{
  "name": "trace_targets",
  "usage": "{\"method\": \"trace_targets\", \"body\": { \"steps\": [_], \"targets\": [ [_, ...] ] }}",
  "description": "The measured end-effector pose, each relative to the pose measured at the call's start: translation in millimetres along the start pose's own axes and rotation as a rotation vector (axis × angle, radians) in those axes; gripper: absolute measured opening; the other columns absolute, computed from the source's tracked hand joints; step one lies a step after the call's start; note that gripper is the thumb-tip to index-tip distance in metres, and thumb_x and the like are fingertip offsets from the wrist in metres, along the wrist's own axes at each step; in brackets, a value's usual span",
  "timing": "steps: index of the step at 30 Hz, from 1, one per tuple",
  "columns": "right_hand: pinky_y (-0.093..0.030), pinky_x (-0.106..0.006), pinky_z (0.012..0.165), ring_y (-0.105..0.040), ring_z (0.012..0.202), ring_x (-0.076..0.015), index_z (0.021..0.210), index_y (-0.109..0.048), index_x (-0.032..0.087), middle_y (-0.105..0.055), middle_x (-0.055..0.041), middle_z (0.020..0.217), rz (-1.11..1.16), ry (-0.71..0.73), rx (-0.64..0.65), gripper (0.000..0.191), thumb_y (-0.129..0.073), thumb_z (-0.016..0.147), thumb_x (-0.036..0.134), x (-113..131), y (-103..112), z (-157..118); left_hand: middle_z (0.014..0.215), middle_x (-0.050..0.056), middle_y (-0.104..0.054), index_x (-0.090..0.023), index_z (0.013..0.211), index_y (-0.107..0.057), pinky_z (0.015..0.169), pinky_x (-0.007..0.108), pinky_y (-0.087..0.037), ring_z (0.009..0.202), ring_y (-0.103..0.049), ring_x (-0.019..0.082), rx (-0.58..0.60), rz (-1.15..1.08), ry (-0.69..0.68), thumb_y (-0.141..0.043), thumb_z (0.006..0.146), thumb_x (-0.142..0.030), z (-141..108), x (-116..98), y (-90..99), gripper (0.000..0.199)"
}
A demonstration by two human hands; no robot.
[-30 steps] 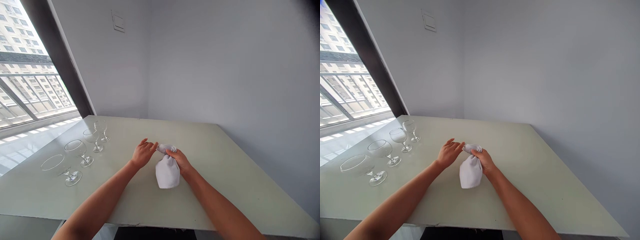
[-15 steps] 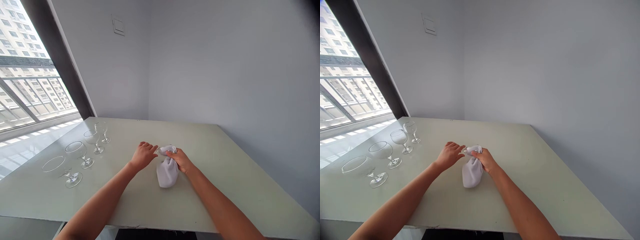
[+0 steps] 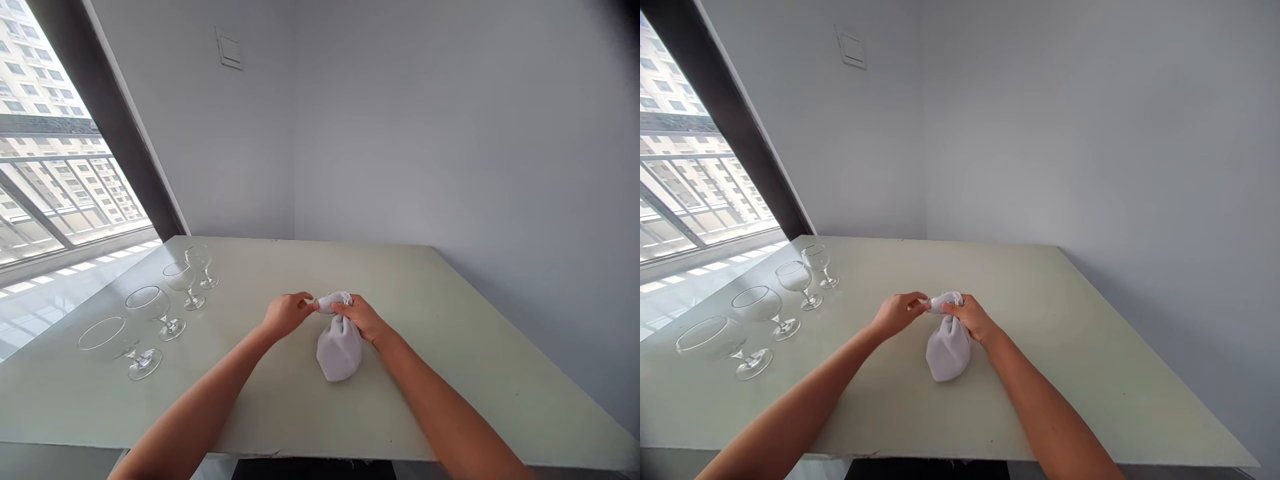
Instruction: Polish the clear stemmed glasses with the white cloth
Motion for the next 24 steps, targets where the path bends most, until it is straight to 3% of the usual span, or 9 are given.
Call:
{"method": "trace_targets", "body": {
  "steps": [3, 6, 9, 13, 15, 18, 20, 22, 24],
  "targets": [
    [-0.041, -0.024, 0.054, -0.049, 0.051, -0.0101, 0.073, -0.065, 0.014, -0.057, 0.0007, 0.058, 0.225, -0.076, -0.183, 0.031, -0.076, 0.055, 0.036, -12, -2, 6, 0.090, 0.008, -0.065, -0.023, 0.106, -0.057, 0.093, 0.044, -0.030, 0.094, -0.054, 0.023, -0.363, 0.411, -0.256, -0.052, 0.081, -0.032, -5, -13, -3.7, 0.028],
    [-0.041, -0.025, 0.054, -0.048, 0.050, -0.0099, 0.075, -0.065, 0.014, -0.056, 0.0011, 0.056, 0.284, -0.091, -0.180, 0.031, -0.075, 0.056, 0.037, -13, -9, 3, 0.077, 0.007, -0.064, -0.022, 0.101, -0.058, 0.094, 0.044, -0.027, 0.083, -0.055, 0.020, -0.401, 0.543, -0.357, -0.049, 0.083, -0.028, -6, -12, -7.8, 0.021],
    [-0.040, -0.025, 0.054, -0.048, 0.051, -0.0095, 0.084, -0.066, 0.015, -0.055, 0.0018, 0.058, 0.082, 0.010, -0.060, 0.033, -0.072, 0.060, 0.037, 1, -13, -7, 0.065, 0.003, -0.062, -0.022, 0.098, -0.060, 0.083, 0.037, -0.035, 0.067, -0.055, 0.017, -0.280, 0.407, -0.245, -0.044, 0.085, -0.039, -1, -1, -1.5, 0.027],
    [-0.038, -0.023, 0.056, -0.050, 0.059, -0.0108, 0.088, -0.068, 0.016, -0.058, 0.0012, 0.066, -0.278, 0.100, 0.108, 0.031, -0.072, 0.060, 0.031, 16, -9, -15, 0.066, 0.000, -0.063, -0.020, 0.083, -0.062, 0.060, 0.025, -0.040, 0.057, -0.054, 0.012, 0.215, -0.010, -0.095, -0.033, 0.086, -0.050, 1, 7, -2.0, 0.042],
    [-0.037, -0.023, 0.055, -0.049, 0.058, -0.0101, 0.084, -0.068, 0.016, -0.057, 0.0018, 0.064, -0.288, 0.084, 0.088, 0.028, -0.073, 0.059, 0.029, 14, -6, -12, 0.069, 0.001, -0.064, -0.019, 0.079, -0.061, 0.058, 0.024, -0.040, 0.060, -0.055, 0.013, 0.273, -0.042, -0.064, -0.030, 0.087, -0.050, 0, 5, -5.2, 0.045],
    [-0.039, -0.024, 0.054, -0.049, 0.054, -0.0101, 0.078, -0.067, 0.015, -0.057, 0.0016, 0.060, -0.027, 0.010, -0.113, 0.027, -0.075, 0.056, 0.030, 3, -7, -5, 0.083, 0.006, -0.066, -0.020, 0.096, -0.061, 0.077, 0.035, -0.041, 0.081, -0.057, 0.019, -0.124, 0.248, -0.126, -0.039, 0.087, -0.039, -1, -2, -4.9, 0.030],
    [-0.042, -0.026, 0.058, -0.052, 0.057, -0.0124, 0.077, -0.066, 0.014, -0.059, -0.0011, 0.063, 0.199, -0.063, -0.182, 0.029, -0.074, 0.057, 0.033, -5, -14, -4, 0.090, 0.008, -0.065, -0.021, 0.106, -0.058, 0.091, 0.043, -0.032, 0.093, -0.054, 0.023, -0.348, 0.455, -0.251, -0.047, 0.084, -0.031, -3, -8, -6.2, 0.026],
    [-0.042, -0.027, 0.059, -0.052, 0.058, -0.0132, 0.077, -0.064, 0.014, -0.059, -0.0022, 0.064, 0.307, -0.081, -0.168, 0.030, -0.073, 0.058, 0.035, -7, -23, -6, 0.083, 0.009, -0.065, -0.020, 0.104, -0.058, 0.093, 0.044, -0.029, 0.089, -0.055, 0.022, -0.392, 0.554, -0.351, -0.049, 0.083, -0.030, -2, -7, -6.7, 0.025],
    [-0.040, -0.025, 0.055, -0.048, 0.054, -0.0109, 0.079, -0.063, 0.015, -0.055, 0.0006, 0.060, 0.249, -0.040, -0.091, 0.030, -0.072, 0.059, 0.036, -2, -29, -12, 0.070, 0.005, -0.062, -0.019, 0.098, -0.059, 0.085, 0.038, -0.034, 0.073, -0.056, 0.018, -0.334, 0.542, -0.378, -0.048, 0.084, -0.036, 0, -1, -2.0, 0.025]
  ]
}}
Point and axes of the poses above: each hand's wrist, its own z-axis towards the middle knuckle, its own y-axis out of the back of the hand, x = y × z, the point moved 3 cm from there along z, towards the middle knuckle
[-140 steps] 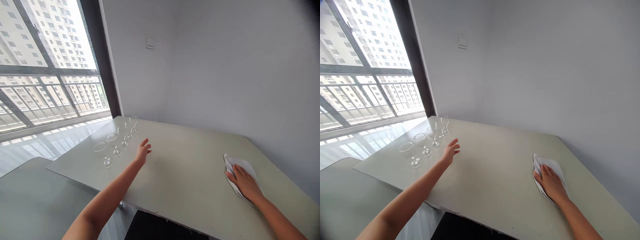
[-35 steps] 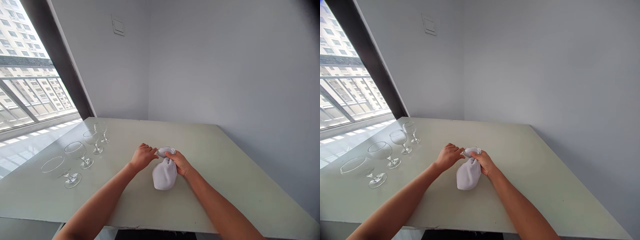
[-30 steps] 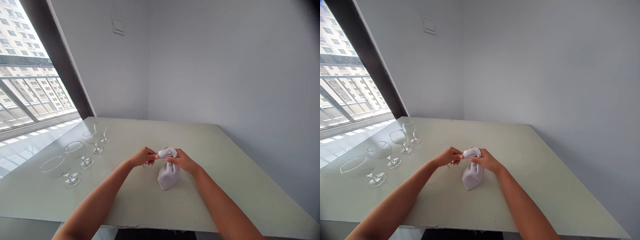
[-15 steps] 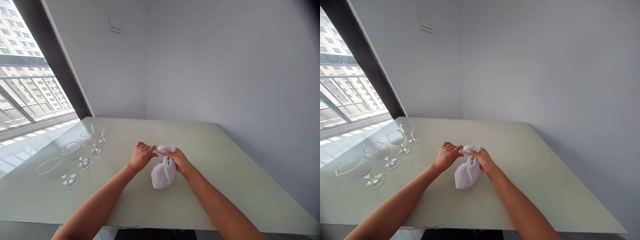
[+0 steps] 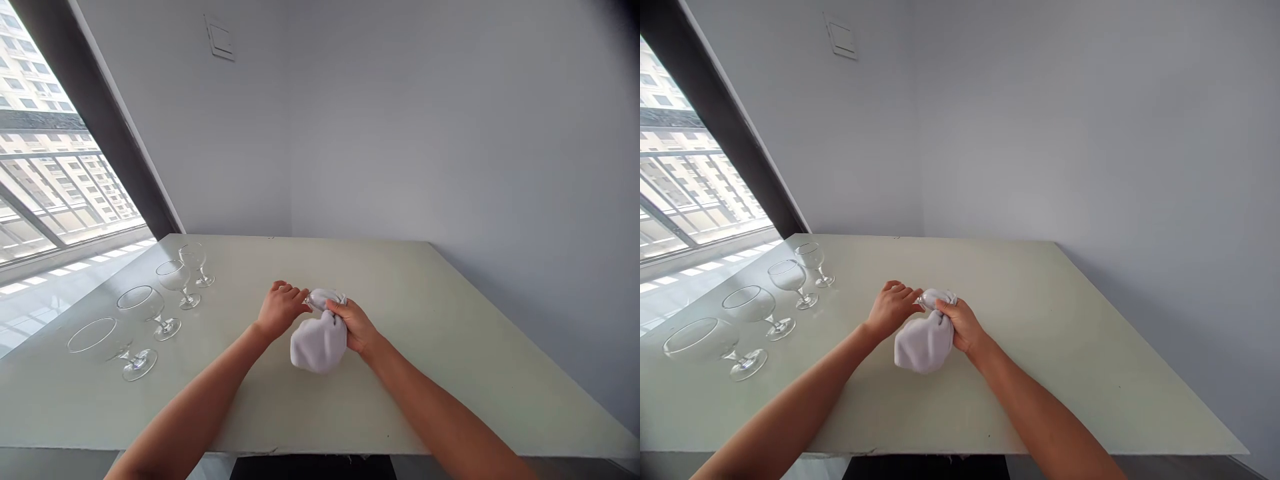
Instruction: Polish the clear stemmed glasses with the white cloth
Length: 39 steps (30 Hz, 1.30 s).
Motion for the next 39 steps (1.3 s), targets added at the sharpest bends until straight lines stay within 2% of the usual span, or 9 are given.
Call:
{"method": "trace_targets", "body": {
  "steps": [6, 11, 16, 20, 24, 28, 32, 36, 39],
  "targets": [
    [-0.033, -0.022, 0.053, -0.042, 0.057, -0.0097, 0.084, -0.062, 0.018, -0.050, 0.0033, 0.063, -0.696, 0.096, 0.362, 0.017, -0.061, 0.071, 0.029, 15, 1, -11, 0.053, -0.002, -0.049, -0.021, 0.067, -0.058, 0.058, 0.024, -0.030, 0.052, -0.043, 0.010, 0.270, -0.327, 0.027, -0.040, 0.082, -0.053, 1, 19, 13.4, 0.039],
    [-0.034, -0.022, 0.055, -0.045, 0.057, -0.0103, 0.086, -0.065, 0.024, -0.060, 0.0026, 0.070, -1.202, 0.345, 0.448, 0.019, -0.055, 0.071, 0.021, 14, 17, -11, 0.049, -0.003, -0.038, -0.017, 0.055, -0.050, 0.047, 0.022, -0.021, 0.047, -0.032, 0.007, 0.583, -0.696, 0.155, -0.047, 0.075, -0.059, -1, 11, 15.4, 0.047],
    [-0.036, -0.021, 0.059, -0.055, 0.068, -0.0117, 0.094, -0.067, 0.029, -0.068, 0.0006, 0.086, -1.341, 0.619, 0.474, 0.029, -0.053, 0.071, 0.017, 34, 25, -12, 0.054, -0.001, -0.046, -0.013, 0.066, -0.058, 0.048, 0.021, -0.030, 0.049, -0.037, 0.007, 0.779, -1.046, 0.202, -0.045, 0.077, -0.058, -4, 1, 9.2, 0.048],
    [-0.039, -0.021, 0.062, -0.058, 0.069, -0.0110, 0.098, -0.066, 0.030, -0.070, 0.0003, 0.085, -1.380, 0.830, 0.448, 0.029, -0.053, 0.075, 0.018, 59, 22, -7, 0.055, 0.000, -0.048, -0.010, 0.088, -0.063, 0.050, 0.022, -0.035, 0.049, -0.040, 0.008, 0.727, -1.252, 0.260, -0.042, 0.077, -0.060, -4, 0, 5.8, 0.055],
    [-0.041, -0.023, 0.064, -0.061, 0.073, -0.0120, 0.107, -0.062, 0.030, -0.068, -0.0009, 0.099, -1.490, 0.940, 0.391, 0.037, -0.048, 0.077, 0.014, 70, 16, -2, 0.052, -0.001, -0.046, -0.009, 0.086, -0.063, 0.051, 0.023, -0.035, 0.048, -0.041, 0.008, 0.633, -1.403, 0.329, -0.045, 0.075, -0.061, -4, 2, 2.0, 0.057],
    [-0.043, -0.027, 0.072, -0.060, 0.093, -0.0162, 0.118, -0.054, 0.028, -0.061, -0.0014, 0.114, -1.516, 0.964, 0.296, 0.044, -0.042, 0.079, 0.012, 65, 12, 1, 0.049, -0.004, -0.040, -0.009, 0.085, -0.064, 0.059, 0.028, -0.041, 0.046, -0.036, 0.007, 0.541, -1.585, 0.392, -0.049, 0.072, -0.063, -5, 0, -6.3, 0.057],
    [-0.043, -0.029, 0.085, -0.055, 0.105, -0.0174, 0.119, -0.053, 0.026, -0.059, -0.0021, 0.117, -1.355, 0.992, 0.087, 0.041, -0.041, 0.081, 0.015, 58, 10, 6, 0.051, -0.005, -0.036, -0.011, 0.087, -0.063, 0.062, 0.029, -0.042, 0.046, -0.033, 0.005, 0.504, -1.771, 0.487, -0.050, 0.073, -0.061, -7, -10, -15.9, 0.053],
    [-0.042, -0.033, 0.091, -0.053, 0.108, -0.0190, 0.117, -0.054, 0.024, -0.059, -0.0042, 0.116, -1.164, 1.118, -0.272, 0.037, -0.038, 0.084, 0.017, 62, 14, 3, 0.059, -0.003, -0.035, -0.014, 0.094, -0.061, 0.060, 0.026, -0.041, 0.049, -0.032, 0.005, 0.354, -1.907, 0.631, -0.049, 0.077, -0.055, -6, -16, -18.0, 0.047],
    [-0.039, -0.038, 0.093, -0.051, 0.110, -0.0226, 0.119, -0.054, 0.023, -0.058, -0.0067, 0.117, -1.243, 1.239, -0.391, 0.038, -0.039, 0.085, 0.016, 63, 12, -8, 0.065, -0.001, -0.039, -0.014, 0.100, -0.060, 0.060, 0.025, -0.040, 0.055, -0.038, 0.006, 0.262, -1.919, 0.696, -0.053, 0.078, -0.046, -3, -13, -17.9, 0.039]
  ]
}}
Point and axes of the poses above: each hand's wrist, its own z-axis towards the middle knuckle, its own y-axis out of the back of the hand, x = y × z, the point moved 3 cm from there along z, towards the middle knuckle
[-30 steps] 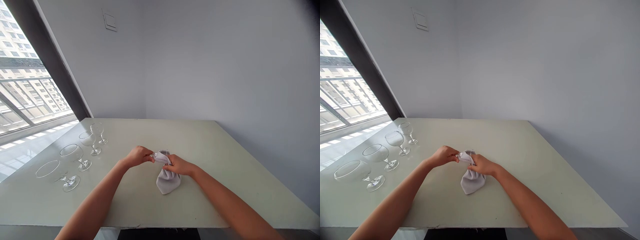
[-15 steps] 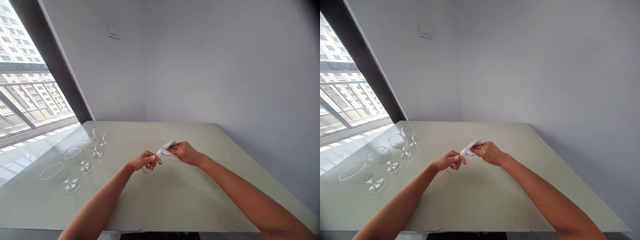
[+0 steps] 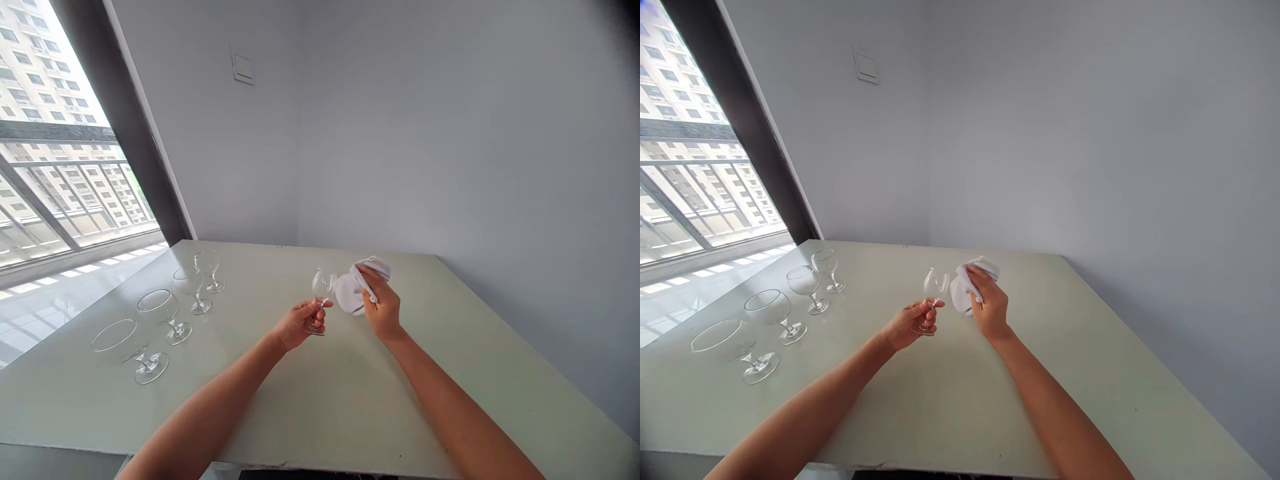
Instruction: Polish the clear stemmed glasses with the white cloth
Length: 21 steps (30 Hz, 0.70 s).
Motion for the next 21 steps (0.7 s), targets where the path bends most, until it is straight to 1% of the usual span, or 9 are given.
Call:
{"method": "trace_targets", "body": {
  "steps": [2, 4, 6, 9, 12, 14, 16, 19, 21],
  "targets": [
    [-0.033, -0.043, 0.097, -0.046, 0.116, -0.0267, 0.121, -0.053, 0.024, -0.061, -0.0063, 0.113, -0.140, 0.126, 0.075, 0.041, -0.044, 0.083, 0.016, 9, 0, -5, 0.067, 0.000, -0.042, -0.014, 0.098, -0.059, 0.060, 0.024, -0.040, 0.056, -0.041, 0.007, -0.048, 0.037, -0.019, -0.053, 0.078, -0.044, 2, -1, 2.6, 0.037],
    [-0.023, -0.048, 0.103, -0.036, 0.124, -0.0295, 0.124, -0.050, 0.026, -0.063, -0.0047, 0.109, -0.247, 0.254, 0.191, 0.044, -0.049, 0.081, 0.018, 18, -7, -13, 0.066, 0.000, -0.045, -0.013, 0.085, -0.059, 0.059, 0.024, -0.039, 0.056, -0.042, 0.007, -0.105, 0.150, -0.044, -0.052, 0.077, -0.043, 3, 1, 3.4, 0.032],
    [-0.016, -0.052, 0.105, -0.026, 0.129, -0.0300, 0.125, -0.050, 0.024, -0.063, -0.0045, 0.110, -0.272, 0.377, 0.288, 0.043, -0.051, 0.082, 0.025, 23, -18, -22, 0.061, 0.000, -0.047, -0.012, 0.071, -0.056, 0.057, 0.023, -0.038, 0.054, -0.042, 0.007, -0.157, 0.327, -0.068, -0.049, 0.077, -0.039, 3, 4, 0.6, 0.028],
    [-0.020, -0.052, 0.105, -0.024, 0.130, -0.0298, 0.116, -0.056, 0.016, -0.063, -0.0071, 0.109, -0.229, 0.539, 0.345, 0.036, -0.051, 0.083, 0.028, 25, -36, -34, 0.056, 0.000, -0.049, -0.013, 0.067, -0.054, 0.052, 0.023, -0.035, 0.052, -0.042, 0.008, -0.225, 0.623, -0.062, -0.045, 0.077, -0.030, 1, 11, -6.3, 0.022],
    [-0.024, -0.050, 0.104, -0.030, 0.127, -0.0303, 0.106, -0.062, 0.012, -0.065, -0.0082, 0.103, -0.225, 0.587, 0.351, 0.029, -0.050, 0.081, 0.021, 24, -43, -36, 0.055, 0.001, -0.051, -0.014, 0.059, -0.051, 0.049, 0.022, -0.031, 0.051, -0.044, 0.010, -0.293, 0.966, -0.040, -0.044, 0.075, -0.022, -1, 16, -9.0, 0.018],
    [-0.024, -0.049, 0.104, -0.037, 0.123, -0.0299, 0.100, -0.063, 0.012, -0.065, -0.0085, 0.100, -0.231, 0.529, 0.364, 0.025, -0.049, 0.081, 0.019, 25, -43, -31, 0.057, 0.002, -0.053, -0.015, 0.057, -0.050, 0.051, 0.023, -0.030, 0.053, -0.046, 0.011, -0.297, 1.241, -0.118, -0.043, 0.077, -0.020, -1, 14, -10.5, 0.022],
    [-0.025, -0.047, 0.103, -0.047, 0.113, -0.0263, 0.091, -0.065, 0.015, -0.066, -0.0075, 0.093, -0.212, 0.382, 0.391, 0.021, -0.046, 0.083, 0.020, 25, -39, -22, 0.062, 0.003, -0.056, -0.016, 0.063, -0.054, 0.052, 0.023, -0.030, 0.055, -0.048, 0.012, -0.276, 1.477, -0.259, -0.040, 0.082, -0.022, -3, 11, -13.0, 0.025],
    [-0.039, -0.040, 0.088, -0.059, 0.077, -0.0182, 0.065, -0.060, 0.019, -0.062, -0.0023, 0.064, -0.095, -0.020, 0.500, 0.030, -0.041, 0.086, 0.028, 11, -34, -7, 0.065, 0.004, -0.058, -0.017, 0.080, -0.058, 0.054, 0.024, -0.032, 0.057, -0.050, 0.014, -0.230, 1.696, -0.419, -0.036, 0.087, -0.027, -5, 9, -16.0, 0.025],
    [-0.045, -0.033, 0.069, -0.052, 0.053, -0.0136, 0.051, -0.051, 0.019, -0.049, 0.0019, 0.046, 0.086, -0.367, 0.615, 0.039, -0.043, 0.084, 0.037, -6, -34, -1, 0.065, 0.004, -0.059, -0.017, 0.091, -0.058, 0.057, 0.026, -0.034, 0.057, -0.051, 0.015, -0.194, 1.771, -0.485, -0.035, 0.089, -0.028, -5, 10, -16.9, 0.026]
  ]
}}
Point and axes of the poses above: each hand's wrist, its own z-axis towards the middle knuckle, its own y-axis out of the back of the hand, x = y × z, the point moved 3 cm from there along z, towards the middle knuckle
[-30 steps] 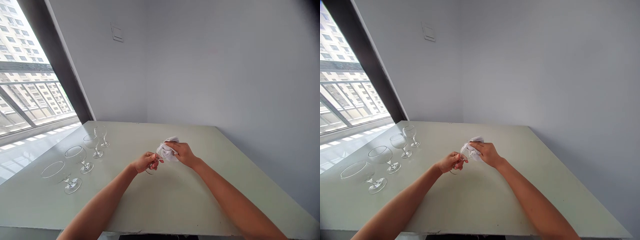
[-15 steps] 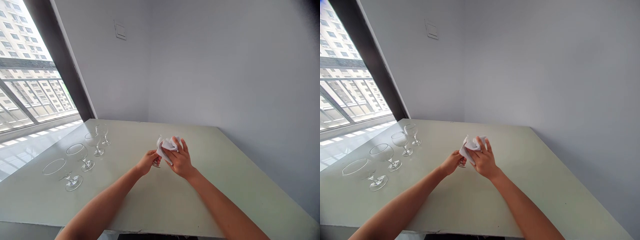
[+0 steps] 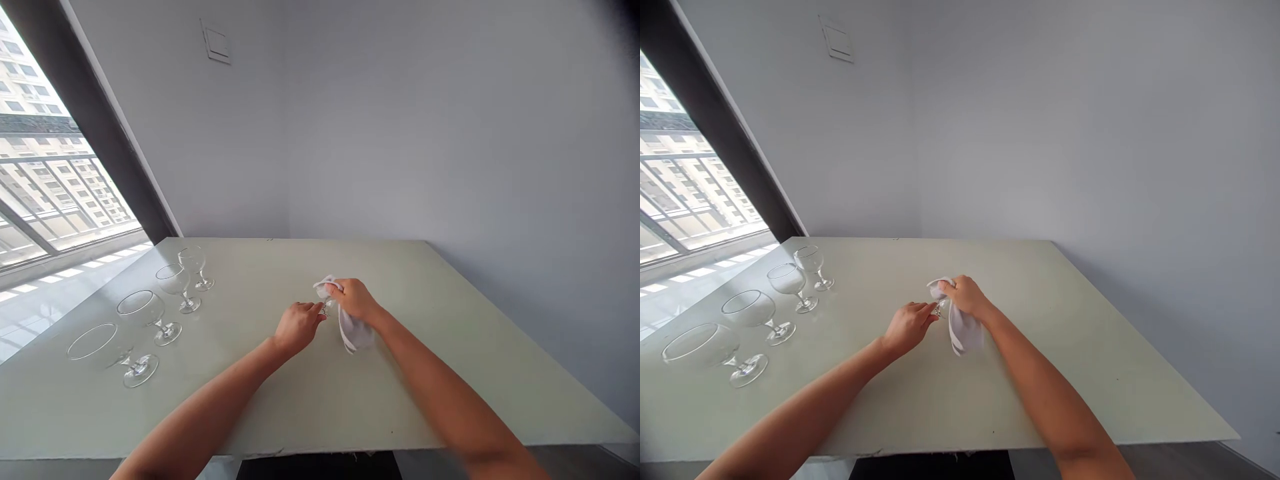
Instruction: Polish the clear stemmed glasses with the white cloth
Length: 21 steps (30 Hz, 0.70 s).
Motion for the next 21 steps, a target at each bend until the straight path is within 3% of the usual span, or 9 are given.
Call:
{"method": "trace_targets", "body": {
  "steps": [2, 4, 9, 11, 14, 17, 21],
  "targets": [
    [-0.042, -0.028, 0.055, -0.044, 0.043, -0.0111, 0.047, -0.048, 0.018, -0.042, 0.0039, 0.040, 0.332, -0.228, 0.105, 0.041, -0.049, 0.079, 0.044, -13, 3, 5, 0.066, 0.005, -0.059, -0.016, 0.099, -0.056, 0.059, 0.027, -0.035, 0.058, -0.052, 0.015, -0.030, 0.013, -0.053, -0.033, 0.089, -0.029, -1, -1, -1.5, 0.028],
    [-0.042, -0.027, 0.054, -0.047, 0.045, -0.0116, 0.053, -0.052, 0.017, -0.047, 0.0026, 0.044, 0.687, -0.353, 0.137, 0.037, -0.056, 0.074, 0.047, -20, 5, 6, 0.066, 0.005, -0.059, -0.016, 0.101, -0.055, 0.060, 0.027, -0.036, 0.058, -0.051, 0.015, -0.082, -0.002, -0.078, -0.033, 0.090, -0.029, -1, 0, -2.1, 0.029],
    [-0.045, -0.034, 0.070, -0.061, 0.073, -0.0202, 0.083, -0.063, 0.015, -0.065, -0.0080, 0.075, 1.293, -0.374, 0.242, 0.042, -0.046, 0.079, 0.053, -5, -1, -6, 0.065, 0.004, -0.057, -0.016, 0.101, -0.055, 0.061, 0.026, -0.036, 0.058, -0.051, 0.014, -0.197, -0.089, -0.082, -0.034, 0.089, -0.029, 0, 0, 0.5, 0.027],
    [-0.046, -0.035, 0.074, -0.061, 0.083, -0.0218, 0.088, -0.062, 0.016, -0.066, -0.0092, 0.084, 1.413, -0.368, 0.215, 0.045, -0.040, 0.081, 0.054, 2, -5, -9, 0.064, 0.003, -0.056, -0.016, 0.092, -0.057, 0.059, 0.025, -0.035, 0.058, -0.049, 0.013, -0.216, -0.161, -0.037, -0.035, 0.089, -0.028, 0, 0, 0.7, 0.025],
    [-0.046, -0.034, 0.077, -0.059, 0.094, -0.0214, 0.093, -0.061, 0.019, -0.064, -0.0087, 0.095, 1.549, -0.360, 0.075, 0.043, -0.037, 0.083, 0.054, 6, -11, -9, 0.061, 0.002, -0.054, -0.018, 0.077, -0.057, 0.056, 0.023, -0.034, 0.057, -0.049, 0.012, -0.219, -0.334, 0.111, -0.037, 0.087, -0.030, 0, 1, -1.5, 0.026],
    [-0.048, -0.033, 0.075, -0.058, 0.095, -0.0194, 0.097, -0.059, 0.022, -0.062, -0.0072, 0.101, 1.625, -0.360, -0.034, 0.043, -0.033, 0.084, 0.053, 9, -21, -9, 0.064, 0.000, -0.056, -0.019, 0.082, -0.060, 0.055, 0.021, -0.037, 0.057, -0.051, 0.010, -0.207, -0.561, 0.282, -0.041, 0.084, -0.029, -1, 0, -4.1, 0.021],
    [-0.047, -0.032, 0.062, -0.057, 0.074, -0.0196, 0.092, -0.060, 0.019, -0.061, -0.0067, 0.078, 1.454, -0.297, -0.059, 0.055, -0.028, 0.081, 0.063, 21, -36, -16, 0.066, -0.002, -0.059, -0.020, 0.090, -0.061, 0.058, 0.021, -0.041, 0.059, -0.054, 0.010, -0.216, -0.720, 0.417, -0.043, 0.081, -0.027, -2, -2, -1.5, 0.022]
  ]
}}
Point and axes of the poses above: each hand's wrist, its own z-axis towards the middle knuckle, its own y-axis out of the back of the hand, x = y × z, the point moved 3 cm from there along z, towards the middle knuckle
